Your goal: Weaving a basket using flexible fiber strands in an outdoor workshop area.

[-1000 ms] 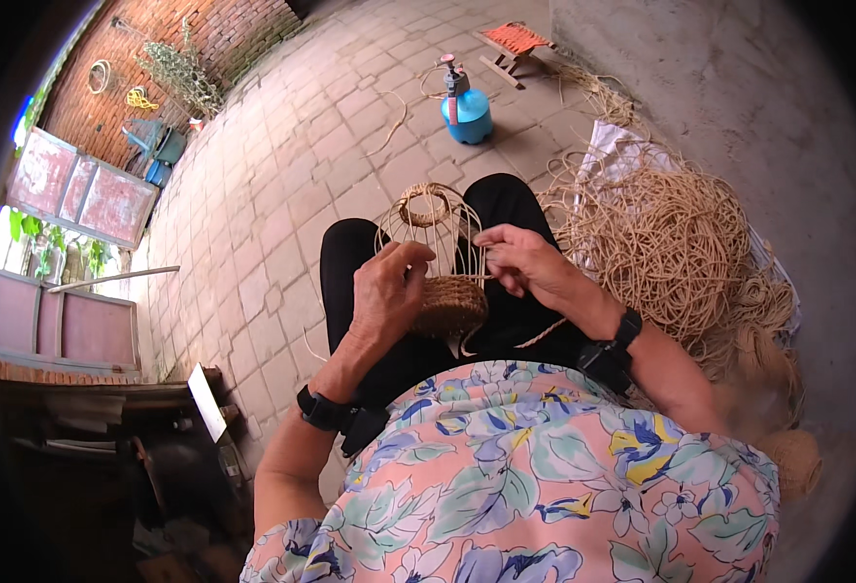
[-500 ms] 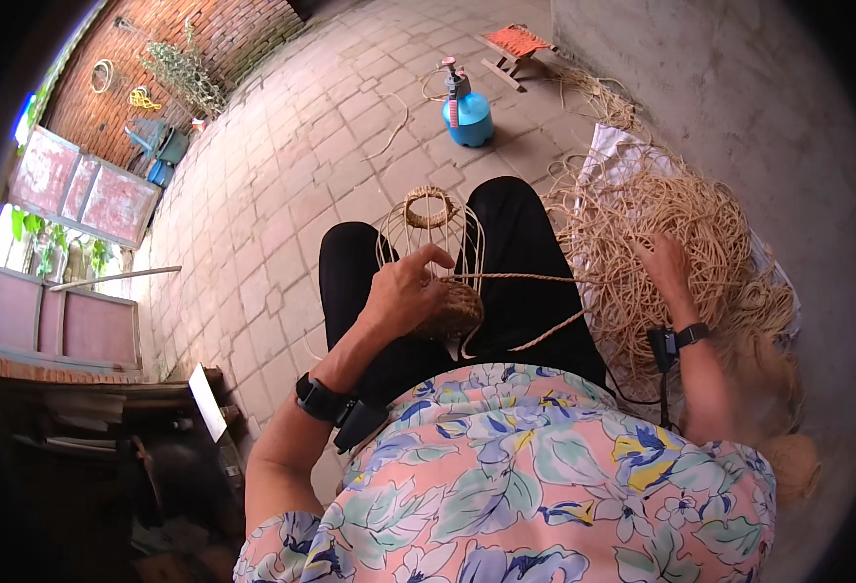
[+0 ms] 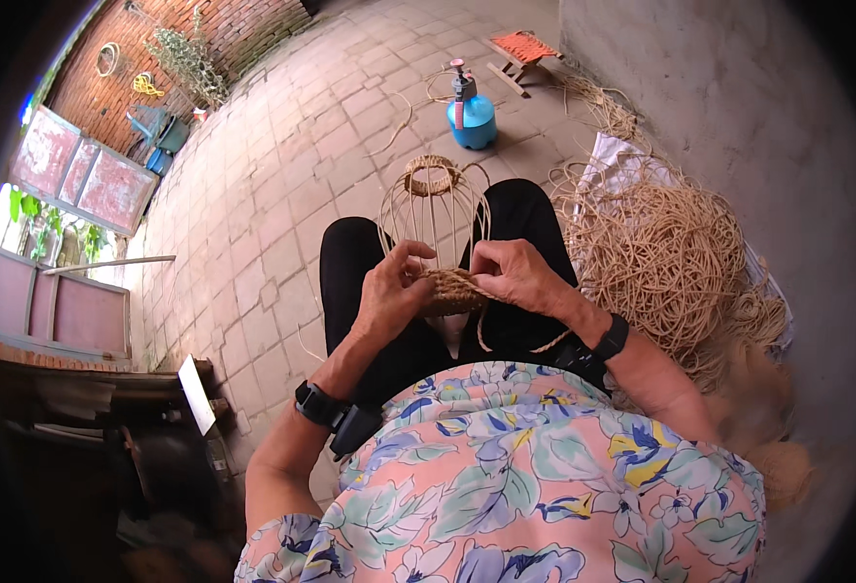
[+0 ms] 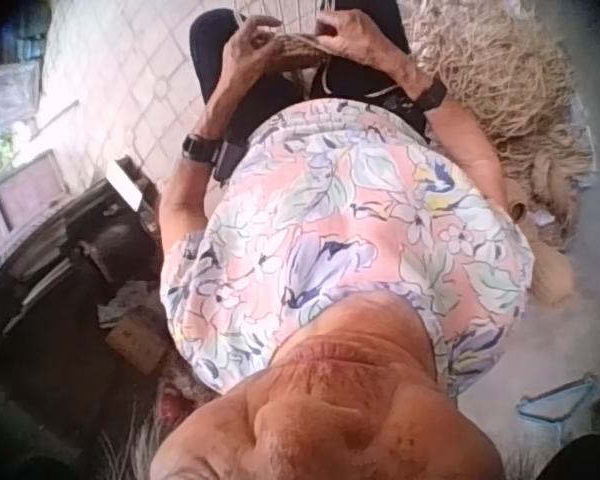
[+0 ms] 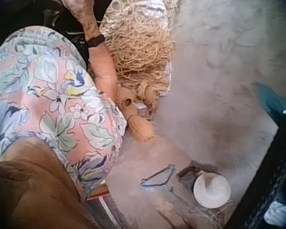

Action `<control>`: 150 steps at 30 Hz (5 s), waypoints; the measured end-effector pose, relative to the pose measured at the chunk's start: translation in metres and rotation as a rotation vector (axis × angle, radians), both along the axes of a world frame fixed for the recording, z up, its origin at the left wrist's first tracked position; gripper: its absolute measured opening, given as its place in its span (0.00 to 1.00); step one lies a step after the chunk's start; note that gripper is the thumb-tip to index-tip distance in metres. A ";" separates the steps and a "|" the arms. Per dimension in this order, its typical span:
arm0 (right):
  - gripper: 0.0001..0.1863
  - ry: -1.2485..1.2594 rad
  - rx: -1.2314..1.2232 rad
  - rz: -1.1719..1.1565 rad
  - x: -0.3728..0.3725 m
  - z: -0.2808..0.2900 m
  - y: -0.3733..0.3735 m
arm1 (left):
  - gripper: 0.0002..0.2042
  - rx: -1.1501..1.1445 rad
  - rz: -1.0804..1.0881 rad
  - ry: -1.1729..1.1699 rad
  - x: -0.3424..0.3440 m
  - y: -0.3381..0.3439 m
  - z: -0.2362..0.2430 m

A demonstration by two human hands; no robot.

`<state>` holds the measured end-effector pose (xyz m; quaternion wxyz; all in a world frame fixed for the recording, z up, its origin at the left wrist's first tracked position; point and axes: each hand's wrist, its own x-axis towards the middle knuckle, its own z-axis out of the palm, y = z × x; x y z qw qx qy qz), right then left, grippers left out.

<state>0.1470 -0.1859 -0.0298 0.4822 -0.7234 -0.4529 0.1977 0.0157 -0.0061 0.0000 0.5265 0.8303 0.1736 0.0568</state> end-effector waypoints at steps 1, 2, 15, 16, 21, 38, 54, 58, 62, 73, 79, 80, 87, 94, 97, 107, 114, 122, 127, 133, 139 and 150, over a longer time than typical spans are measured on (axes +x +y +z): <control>0.08 -0.013 -0.006 0.008 -0.003 0.004 0.001 | 0.15 -0.006 0.008 -0.013 -0.001 0.002 -0.005; 0.06 -0.099 -0.006 -0.009 -0.006 0.008 0.001 | 0.15 -0.081 -0.008 -0.021 -0.003 0.004 -0.010; 0.08 -0.920 -0.279 -0.462 0.149 0.061 -0.115 | 0.07 -0.465 0.114 0.038 -0.025 0.011 -0.022; 0.08 -0.996 -0.233 -0.504 0.142 0.066 -0.114 | 0.07 -0.469 0.122 0.029 -0.024 0.014 -0.020; 0.05 -0.635 0.085 -0.175 0.055 0.064 -0.063 | 0.09 0.404 0.145 -0.061 -0.022 0.009 -0.008; 0.10 0.684 0.284 -0.069 0.023 0.001 0.037 | 0.06 0.599 -0.060 0.043 0.010 -0.010 0.003; 0.07 -0.329 0.141 -0.062 -0.004 -0.001 0.062 | 0.09 -0.249 0.049 0.001 -0.004 0.007 -0.012; 0.16 0.419 0.019 -0.043 -0.013 0.025 0.037 | 0.09 -0.153 0.032 -0.017 -0.013 0.011 -0.018; 0.22 0.916 0.232 0.161 0.002 0.012 0.002 | 0.09 0.327 0.052 -0.150 -0.013 0.005 0.000; 0.08 0.658 0.117 -0.178 0.055 -0.015 -0.027 | 0.10 0.420 -0.151 -0.050 0.007 -0.013 0.007; 0.05 0.680 0.400 -0.117 0.047 -0.003 0.042 | 0.09 0.129 -0.031 0.035 0.006 -0.009 -0.005; 0.05 0.681 0.401 -0.117 0.046 -0.003 0.048 | 0.08 0.044 0.002 0.049 0.005 -0.009 -0.005; 0.04 -0.078 -0.020 -0.242 0.031 -0.010 0.076 | 0.09 -0.069 0.046 0.031 -0.004 -0.001 -0.012; 0.12 0.793 0.248 -0.212 0.014 -0.008 0.030 | 0.11 0.074 0.005 0.009 -0.010 0.002 -0.007; 0.14 1.059 0.147 0.073 0.016 -0.003 -0.012 | 0.11 0.168 0.001 -0.040 -0.011 -0.003 -0.001; 0.10 0.646 -0.121 -0.022 0.036 -0.009 -0.063 | 0.11 0.609 -0.286 -0.234 0.011 -0.031 0.022; 0.06 0.162 0.128 -0.680 0.083 -0.071 -0.101 | 0.09 0.867 -0.390 -0.002 0.023 -0.033 0.012; 0.15 0.468 -0.126 -1.168 0.156 -0.149 -0.305 | 0.08 0.841 -0.297 0.022 0.022 -0.032 0.013; 0.20 0.737 -0.129 -1.170 0.156 -0.130 -0.334 | 0.07 0.579 -0.157 -0.034 0.000 -0.004 0.019; 0.21 0.572 -0.034 -1.265 0.192 -0.111 -0.361 | 0.07 0.425 -0.119 -0.034 -0.007 -0.003 0.015; 0.23 -0.617 -0.638 -0.678 0.169 -0.073 -0.247 | 0.06 0.396 -0.157 -0.040 -0.005 -0.006 0.021; 0.10 0.774 -0.163 -0.072 -0.004 0.006 -0.029 | 0.04 0.702 -0.248 -0.216 0.013 -0.014 0.013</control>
